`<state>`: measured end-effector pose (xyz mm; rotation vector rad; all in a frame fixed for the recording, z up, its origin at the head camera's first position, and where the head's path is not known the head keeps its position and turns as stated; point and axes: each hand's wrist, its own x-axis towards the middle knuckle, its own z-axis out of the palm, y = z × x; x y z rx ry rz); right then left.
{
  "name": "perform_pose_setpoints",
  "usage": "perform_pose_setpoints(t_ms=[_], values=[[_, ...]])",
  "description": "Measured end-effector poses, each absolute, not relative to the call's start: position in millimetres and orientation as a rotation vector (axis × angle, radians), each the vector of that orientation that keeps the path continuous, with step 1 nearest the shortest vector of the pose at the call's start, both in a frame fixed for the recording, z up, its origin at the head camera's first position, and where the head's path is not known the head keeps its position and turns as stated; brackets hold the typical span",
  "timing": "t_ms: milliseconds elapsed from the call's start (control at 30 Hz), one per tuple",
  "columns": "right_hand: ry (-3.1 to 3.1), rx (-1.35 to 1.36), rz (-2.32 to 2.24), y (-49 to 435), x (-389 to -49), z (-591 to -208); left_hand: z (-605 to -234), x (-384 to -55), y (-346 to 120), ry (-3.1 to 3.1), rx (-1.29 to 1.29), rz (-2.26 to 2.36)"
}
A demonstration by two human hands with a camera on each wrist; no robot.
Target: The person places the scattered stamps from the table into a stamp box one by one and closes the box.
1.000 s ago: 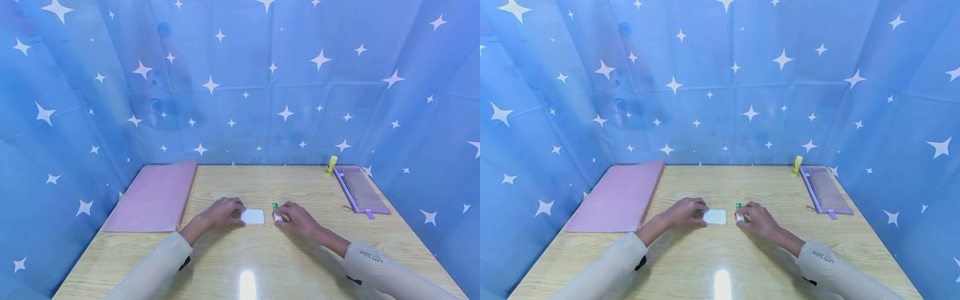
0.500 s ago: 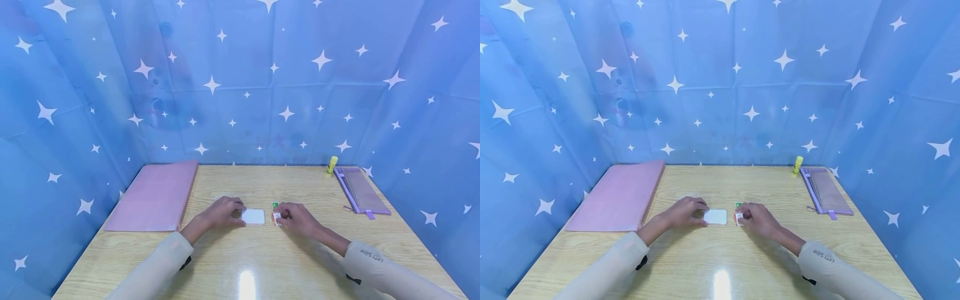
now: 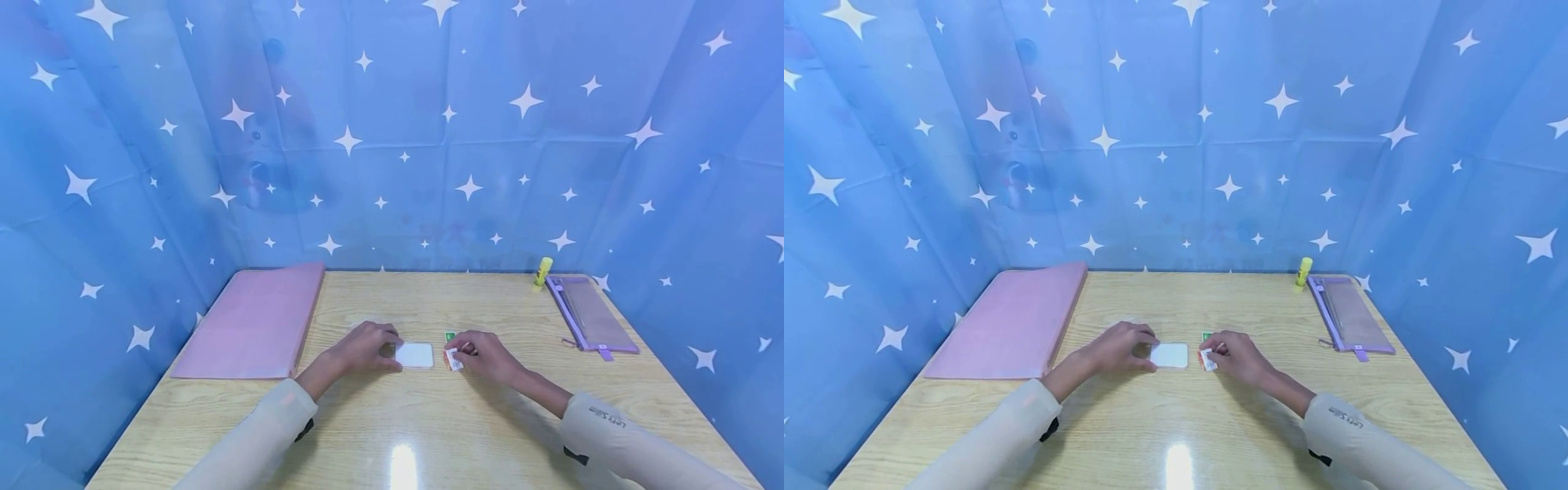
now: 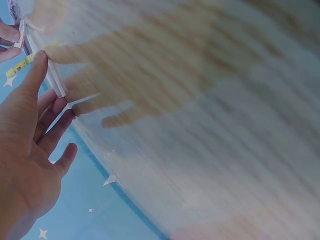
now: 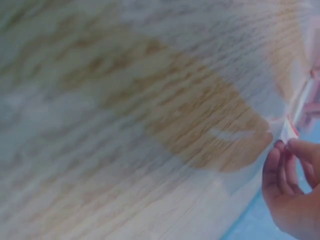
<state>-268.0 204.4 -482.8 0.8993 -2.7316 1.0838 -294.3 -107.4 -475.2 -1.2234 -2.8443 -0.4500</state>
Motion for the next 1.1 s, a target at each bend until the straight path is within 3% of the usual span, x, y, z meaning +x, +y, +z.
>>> perform_pose_setpoints(t_ms=[1100], values=[[-2.678,1.033,1.163,137.1,-297.0,-485.2,-474.5,-299.0,-105.0,-2.882,-1.203,-0.326]])
